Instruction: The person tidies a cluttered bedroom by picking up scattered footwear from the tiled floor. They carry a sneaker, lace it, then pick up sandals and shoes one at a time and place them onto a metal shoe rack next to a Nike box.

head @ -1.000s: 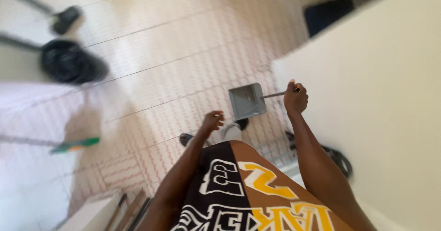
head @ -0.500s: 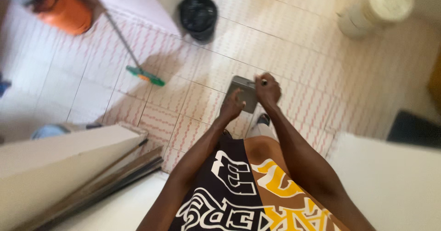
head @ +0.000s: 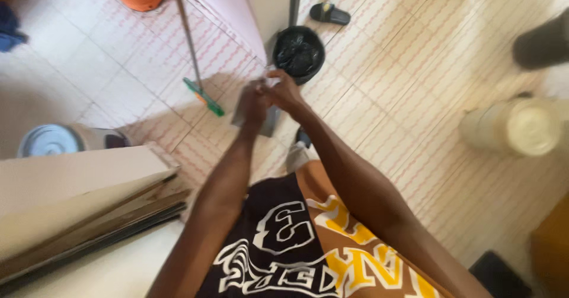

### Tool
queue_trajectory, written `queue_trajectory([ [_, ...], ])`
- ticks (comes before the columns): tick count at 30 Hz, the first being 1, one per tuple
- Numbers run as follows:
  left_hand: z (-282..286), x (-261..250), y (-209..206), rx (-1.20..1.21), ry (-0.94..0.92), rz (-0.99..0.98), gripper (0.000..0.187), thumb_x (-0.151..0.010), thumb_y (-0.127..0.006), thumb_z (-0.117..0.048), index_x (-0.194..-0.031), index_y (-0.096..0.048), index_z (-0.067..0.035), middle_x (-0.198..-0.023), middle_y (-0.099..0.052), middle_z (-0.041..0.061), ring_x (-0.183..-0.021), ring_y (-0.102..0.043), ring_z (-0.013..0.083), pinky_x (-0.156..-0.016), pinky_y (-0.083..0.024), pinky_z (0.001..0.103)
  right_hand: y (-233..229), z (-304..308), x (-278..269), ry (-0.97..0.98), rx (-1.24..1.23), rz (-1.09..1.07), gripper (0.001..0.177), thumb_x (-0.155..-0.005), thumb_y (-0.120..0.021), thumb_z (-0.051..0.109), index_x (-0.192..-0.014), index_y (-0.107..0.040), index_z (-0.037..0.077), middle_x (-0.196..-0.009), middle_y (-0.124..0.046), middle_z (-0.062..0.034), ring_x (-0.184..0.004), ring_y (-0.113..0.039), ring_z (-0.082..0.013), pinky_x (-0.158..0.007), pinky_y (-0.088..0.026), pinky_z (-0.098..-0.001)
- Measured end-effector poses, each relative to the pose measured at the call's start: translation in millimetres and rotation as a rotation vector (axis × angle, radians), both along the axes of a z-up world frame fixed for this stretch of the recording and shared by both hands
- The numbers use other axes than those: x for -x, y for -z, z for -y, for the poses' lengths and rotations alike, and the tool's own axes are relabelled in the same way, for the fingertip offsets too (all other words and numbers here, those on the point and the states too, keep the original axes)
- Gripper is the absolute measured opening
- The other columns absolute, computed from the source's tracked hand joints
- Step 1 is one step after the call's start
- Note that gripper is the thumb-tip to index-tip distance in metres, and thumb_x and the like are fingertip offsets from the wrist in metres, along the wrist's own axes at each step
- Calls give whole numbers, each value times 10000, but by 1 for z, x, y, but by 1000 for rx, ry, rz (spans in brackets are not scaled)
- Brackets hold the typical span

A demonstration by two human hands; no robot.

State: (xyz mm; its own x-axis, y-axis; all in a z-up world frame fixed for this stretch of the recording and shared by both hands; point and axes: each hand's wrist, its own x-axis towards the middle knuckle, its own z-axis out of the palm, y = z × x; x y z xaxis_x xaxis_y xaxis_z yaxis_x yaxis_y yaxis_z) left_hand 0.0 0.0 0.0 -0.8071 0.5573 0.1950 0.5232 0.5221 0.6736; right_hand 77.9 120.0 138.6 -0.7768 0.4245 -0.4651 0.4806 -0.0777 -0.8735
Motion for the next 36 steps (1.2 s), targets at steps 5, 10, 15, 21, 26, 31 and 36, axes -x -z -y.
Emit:
queue_trajectory([
  [5, -49, 86, -53, 214, -287, 164, 247, -944, -631, -283, -1101, -724, -116, -925, -751, 161, -891, -725, 372, -794, -558, 497, 35, -87, 15, -24, 239, 50, 370, -955, -684, 305, -1254, -658, 88, -858, -734, -89, -651, -705, -159, -527, -554, -283],
  [10, -62, 151, -47, 185, -419, 126, 233, -903, -636, -322, -999, -756, -146, -952, -771, 130, -888, -734, 368, -780, -569, 502, 114, -156, -33, 277, 299, 257, 284, -942, -673, 280, -1170, -665, 111, -826, -705, -109, -614, -675, -195, -481, -492, -308],
  [15, -51, 195, 11, 447, -472, 103, 464, -1115, -510, -452, -1015, -740, -61, -997, -741, 224, -957, -723, 418, -858, -569, 524, 164, -180, -89, 453, 423, 346, 300, -969, -662, 313, -1143, -641, 69, -853, -712, -107, -635, -693, -206, -533, -530, -328],
  [21, -80, 242, 22, 373, -522, 343, 579, -1040, -434, -529, -1015, -781, -66, -990, -725, 246, -944, -663, 494, -867, -503, 596, 153, -194, -70, 455, 275, 524, 323, -955, -661, 286, -1204, -626, 84, -838, -705, -104, -614, -668, -197, -527, -503, -334],
  [26, -106, 272, 12, 383, -649, 546, 635, -1019, -485, -567, -983, -757, 6, -1014, -750, 252, -997, -711, 438, -911, -536, 541, 139, -200, -46, 416, 224, 552, 325, -956, -670, 284, -1205, -648, 76, -822, -706, -90, -608, -673, -176, -493, -483, -315],
  [31, -123, 291, 21, 346, -741, 594, 641, -1016, -521, -572, -993, -755, 24, -1021, -745, 269, -989, -716, 439, -894, -552, 532, 134, -223, -31, 432, 182, 512, 316, -948, -678, 290, -1179, -662, 75, -814, -708, -92, -601, -665, -173, -468, -473, -305],
  [36, -137, 291, 29, 349, -695, 493, 623, -998, -578, -572, -1015, -753, 26, -1026, -725, 279, -956, -703, 454, -860, -555, 540, 138, -249, -40, 487, 178, 491, 304, -943, -687, 285, -1178, -657, 94, -813, -711, -91, -590, -662, -163, -461, -478, -294],
])
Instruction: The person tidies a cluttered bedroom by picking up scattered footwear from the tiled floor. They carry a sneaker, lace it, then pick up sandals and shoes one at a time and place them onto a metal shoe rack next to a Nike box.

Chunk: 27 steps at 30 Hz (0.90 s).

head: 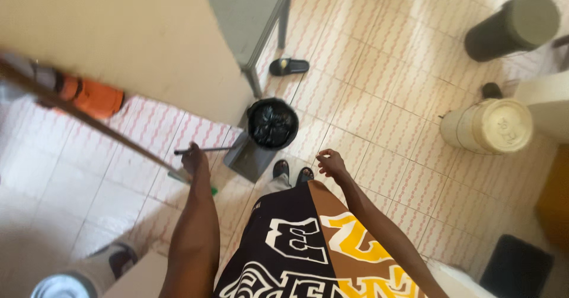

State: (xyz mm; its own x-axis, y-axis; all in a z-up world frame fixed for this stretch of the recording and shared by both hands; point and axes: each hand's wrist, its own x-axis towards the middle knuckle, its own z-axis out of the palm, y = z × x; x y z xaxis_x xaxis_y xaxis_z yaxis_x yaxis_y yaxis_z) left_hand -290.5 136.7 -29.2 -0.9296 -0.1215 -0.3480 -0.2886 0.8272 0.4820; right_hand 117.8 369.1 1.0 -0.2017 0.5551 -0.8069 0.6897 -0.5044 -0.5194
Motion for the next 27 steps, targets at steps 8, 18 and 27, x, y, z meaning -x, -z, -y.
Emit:
queue_trajectory([
  [8, -44, -26, -33, -656, -706, 753, 886, -873, -613, -729, -1508, -426, -139, -1454, -487, 242, -1176, -570, 454, -889, -518, 629, 1, -58, -41, 266, 85, -112, 342, -928, -713, 295, -1199, -641, 100, -795, -677, -97, -544, -625, -178, -428, -437, -301],
  [18, -210, -111, -74, -668, -321, 904, 770, -867, -585, -741, -1339, -419, -155, -1295, -432, 224, -1035, -531, 410, -848, -472, 584, -10, -239, -112, 341, 78, -104, 369, -927, -701, 356, -1209, -639, 126, -823, -704, -102, -570, -642, -198, -457, -452, -334],
  [27, -418, -215, -100, -264, 153, 707, 622, -821, -678, -654, -1092, -519, -117, -1043, -509, 177, -847, -558, 345, -746, -481, 532, -39, -473, -230, 398, 34, -4, 337, -957, -656, 339, -1220, -651, 128, -876, -720, -93, -620, -675, -198, -547, -525, -368],
])
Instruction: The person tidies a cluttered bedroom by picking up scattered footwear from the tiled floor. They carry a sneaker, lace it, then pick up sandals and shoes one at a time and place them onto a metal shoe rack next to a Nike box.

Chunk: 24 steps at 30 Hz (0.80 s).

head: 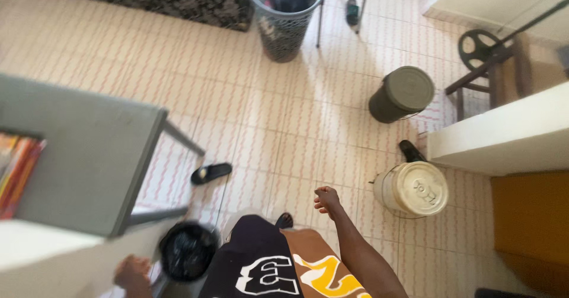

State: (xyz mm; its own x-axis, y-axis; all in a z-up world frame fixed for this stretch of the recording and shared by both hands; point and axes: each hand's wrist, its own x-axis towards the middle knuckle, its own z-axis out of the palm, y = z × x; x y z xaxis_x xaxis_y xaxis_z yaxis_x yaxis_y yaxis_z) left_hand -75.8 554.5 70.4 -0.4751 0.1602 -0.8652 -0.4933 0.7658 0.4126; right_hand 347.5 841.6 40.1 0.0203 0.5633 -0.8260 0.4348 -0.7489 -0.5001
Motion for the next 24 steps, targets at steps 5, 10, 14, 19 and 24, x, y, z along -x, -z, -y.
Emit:
queue_trajectory([
  [5, -134, -25, 10, 90, 293, -123, 556, -796, -729, -606, -955, -574, -97, -903, -552, 150, -743, -573, 309, -689, -485, 503, 8, -119, -37, 139, 37, -69, 347, -969, -649, 332, -1262, -618, 148, -915, -721, -120, -665, -684, -222, -572, -544, -392],
  [10, -300, -27, 41, 93, 534, -275, 508, -771, -781, -558, -818, -629, -76, -762, -595, 124, -639, -588, 273, -633, -490, 474, 24, -259, -50, 159, 37, -124, 357, -948, -655, 346, -1259, -618, 174, -905, -709, -122, -667, -674, -241, -583, -534, -404],
  [14, -441, -18, 62, 54, 609, -405, 486, -750, -822, -520, -709, -674, -59, -650, -630, 103, -555, -600, 243, -587, -494, 450, 16, -387, -54, 121, 52, -104, 315, -940, -639, 350, -1217, -607, 205, -896, -711, -119, -673, -677, -262, -591, -535, -414],
  [19, -671, -51, 78, -284, 465, -609, 461, -654, -902, -410, -617, -662, -19, -569, -671, 107, -495, -599, 226, -530, -506, 437, 4, -545, -51, 65, -79, -54, 303, -996, -620, 338, -1193, -634, 109, -899, -711, -132, -682, -689, -245, -578, -532, -385],
  [24, -881, -106, 51, -400, 487, -362, 264, -689, -874, -111, -902, -719, -134, -736, -776, 79, -631, -719, 126, -580, -569, 332, -3, -661, -55, 107, -20, -94, 314, -995, -645, 335, -1190, -592, 94, -912, -705, -138, -684, -681, -237, -562, -520, -371],
])
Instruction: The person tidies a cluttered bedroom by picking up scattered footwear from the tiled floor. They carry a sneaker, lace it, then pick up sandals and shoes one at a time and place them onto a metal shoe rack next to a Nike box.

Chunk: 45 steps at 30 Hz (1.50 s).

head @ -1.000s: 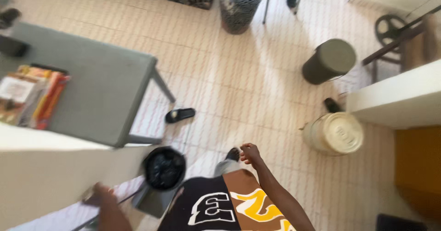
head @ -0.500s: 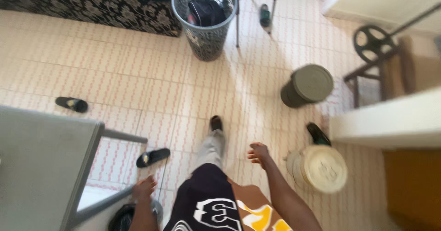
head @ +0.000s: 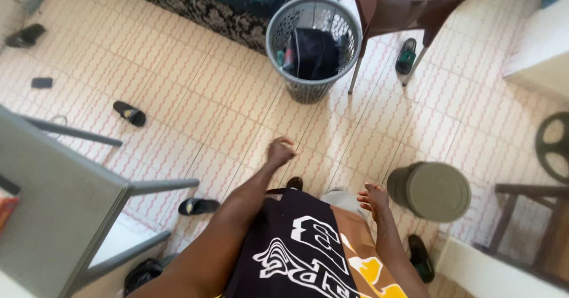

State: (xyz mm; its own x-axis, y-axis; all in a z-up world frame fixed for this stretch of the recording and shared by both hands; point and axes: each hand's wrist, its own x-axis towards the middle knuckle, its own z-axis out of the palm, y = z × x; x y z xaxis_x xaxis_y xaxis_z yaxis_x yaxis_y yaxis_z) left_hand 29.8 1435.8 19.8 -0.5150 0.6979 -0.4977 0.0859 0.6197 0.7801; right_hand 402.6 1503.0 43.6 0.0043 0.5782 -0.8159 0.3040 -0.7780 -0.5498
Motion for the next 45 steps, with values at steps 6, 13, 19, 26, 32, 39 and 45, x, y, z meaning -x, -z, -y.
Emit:
queue_trajectory([
  [6, -244, -107, -9, -27, 24, 92, 386, -843, -860, -342, -841, -560, -99, -658, -679, 112, -543, -637, 199, -539, -528, 385, 27, -181, -45, 48, 16, -110, 335, -957, -627, 366, -1206, -620, 142, -919, -703, -130, -671, -667, -236, -534, -523, -363],
  [13, -522, -209, -39, -389, -409, -116, 674, -1058, -648, -572, -694, -440, -44, -603, -400, 42, -628, -393, 194, -578, -310, 423, 20, -420, -155, 8, 59, -31, 369, -969, -599, 377, -1263, -610, 155, -1003, -721, -135, -735, -691, -247, -581, -521, -397],
  [19, -681, -229, -132, -596, -80, -893, 367, -882, -758, -479, -936, -639, -136, -835, -641, 83, -757, -615, 283, -717, -461, 478, -12, -611, -233, 92, -2, -38, 396, -986, -608, 343, -1311, -591, 118, -1041, -724, -141, -814, -717, -256, -678, -583, -417],
  [26, -887, -253, -57, -105, 604, -531, 788, -913, -764, -665, -1377, -594, -51, -1322, -614, 274, -1218, -579, 463, -1009, -465, 537, 1, -835, -277, 152, 25, -127, 430, -986, -608, 332, -1361, -555, 128, -1028, -713, -135, -839, -715, -265, -718, -575, -433],
  [32, -999, -252, -8, 92, 633, -185, 747, -874, -738, -589, -1395, -548, -90, -1293, -638, 231, -1140, -617, 403, -952, -494, 495, -13, -1027, -284, 84, 45, -61, 417, -980, -614, 348, -1325, -576, 116, -1017, -713, -120, -825, -711, -262, -703, -560, -434],
  [39, -1100, -244, -1, 175, 49, 581, 623, -921, -643, -547, -1378, -545, -136, -1227, -688, 187, -1012, -679, 341, -866, -528, 460, -5, -1240, -254, -56, 22, -27, 357, -973, -616, 345, -1233, -594, 102, -925, -712, -112, -740, -701, -237, -613, -549, -399],
  [45, -1265, -261, 32, 18, -361, 860, 524, -962, -561, -512, -1363, -541, -175, -1170, -730, 150, -903, -731, 288, -793, -558, 430, 62, -1432, -213, -269, 43, -41, 262, -972, -646, 317, -1165, -629, 140, -857, -691, -113, -636, -652, -207, -501, -517, -332],
])
